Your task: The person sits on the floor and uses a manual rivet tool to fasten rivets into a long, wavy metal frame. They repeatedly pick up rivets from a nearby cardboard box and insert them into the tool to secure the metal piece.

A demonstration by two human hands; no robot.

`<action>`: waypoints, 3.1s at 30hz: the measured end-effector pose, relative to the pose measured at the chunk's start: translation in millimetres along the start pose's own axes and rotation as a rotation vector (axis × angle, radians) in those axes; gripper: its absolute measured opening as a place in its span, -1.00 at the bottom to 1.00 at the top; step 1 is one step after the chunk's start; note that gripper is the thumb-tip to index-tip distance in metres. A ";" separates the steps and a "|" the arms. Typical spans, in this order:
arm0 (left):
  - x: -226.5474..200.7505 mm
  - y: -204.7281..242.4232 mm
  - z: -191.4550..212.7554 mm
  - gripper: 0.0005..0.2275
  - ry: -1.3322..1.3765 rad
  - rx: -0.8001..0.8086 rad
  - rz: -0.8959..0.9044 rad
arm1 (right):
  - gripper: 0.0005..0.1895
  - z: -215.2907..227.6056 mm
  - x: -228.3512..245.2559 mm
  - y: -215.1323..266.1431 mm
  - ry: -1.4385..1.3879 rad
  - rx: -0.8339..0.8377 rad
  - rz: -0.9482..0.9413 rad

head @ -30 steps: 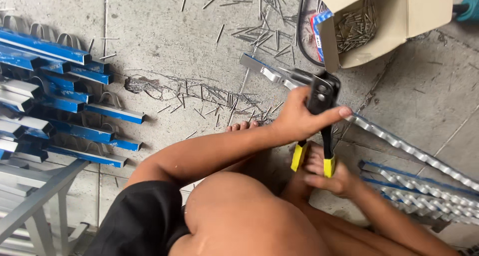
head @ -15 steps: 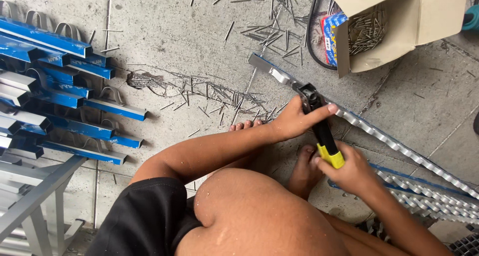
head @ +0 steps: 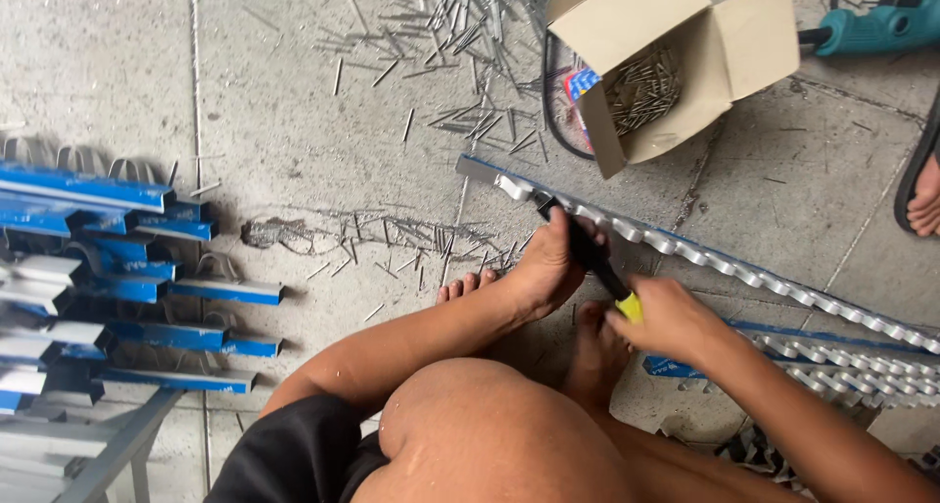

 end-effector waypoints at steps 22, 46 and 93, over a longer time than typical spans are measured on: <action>-4.3 4.5 3.5 -0.28 -0.321 -0.171 -0.008 | -0.25 32.7 20.9 39.9 -0.035 0.279 0.076; -5.7 9.0 8.7 -0.34 -0.187 -0.109 0.005 | -0.46 -50.5 -30.5 -6.9 -0.309 -0.138 0.015; -23.9 -1.1 15.2 -0.30 -0.247 0.111 -0.154 | -0.72 -7.5 -1.0 44.5 -0.124 0.201 0.177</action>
Point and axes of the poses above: each hand's wrist, its own y-axis away from the middle knuckle, its own z-axis out of the back of the hand, x = y × z, the point moved 6 cm from there along -y, towards the middle knuckle, and after that the axes turned 5 degrees about -x, right-handed, at the moved point
